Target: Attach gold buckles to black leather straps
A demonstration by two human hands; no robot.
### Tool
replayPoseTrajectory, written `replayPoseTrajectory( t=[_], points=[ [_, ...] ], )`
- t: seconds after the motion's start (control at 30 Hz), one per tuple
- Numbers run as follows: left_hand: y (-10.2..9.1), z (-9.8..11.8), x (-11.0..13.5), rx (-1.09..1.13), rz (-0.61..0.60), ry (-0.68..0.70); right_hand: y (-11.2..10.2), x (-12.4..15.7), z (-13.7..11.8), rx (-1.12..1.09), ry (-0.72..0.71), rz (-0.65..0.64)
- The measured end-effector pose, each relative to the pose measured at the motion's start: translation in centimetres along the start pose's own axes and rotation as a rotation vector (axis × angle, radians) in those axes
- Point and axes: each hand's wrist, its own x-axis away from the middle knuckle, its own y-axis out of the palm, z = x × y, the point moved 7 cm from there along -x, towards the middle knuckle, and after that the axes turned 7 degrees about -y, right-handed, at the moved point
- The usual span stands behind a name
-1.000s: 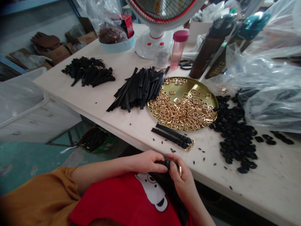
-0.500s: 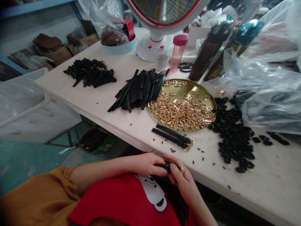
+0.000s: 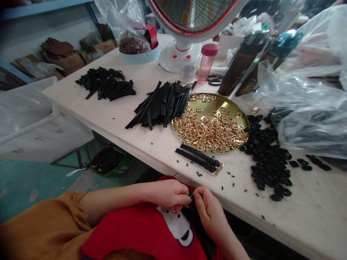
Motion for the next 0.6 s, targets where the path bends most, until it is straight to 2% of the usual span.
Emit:
replayPoseTrajectory(
  t=[0.1,0.23,0.3,0.4,0.5,0.6],
  points=[
    [0.3,0.3,-0.2,-0.006,-0.01,0.016,0.2,0.1,0.1,-0.022,-0.018,0.003],
    [-0.2,0.8,-0.9,-0.067,0.062,0.042,0.1,-0.5,0.3,-0.093,-0.002,0.116],
    [-1.3,1.3,-1.4,-0.182,0.149,0.08,-0.2,-1.2,0.6,-0.137,0.041,0.184],
    [-4.1,2.6,-2.1,-0.415,0.364,0.136,-1.6,-2.6,1.1,-0.131,0.093,0.258],
    [-7.2,3.9,-2.6,-0.608,0.635,0.222,-4.6,-4.1,1.3,0.191,0.056,0.34],
    [-8.3,4.4,-3.2,-0.826,0.831,0.327,-6.8,-5.2,0.9,0.643,-0.138,0.44]
  ],
)
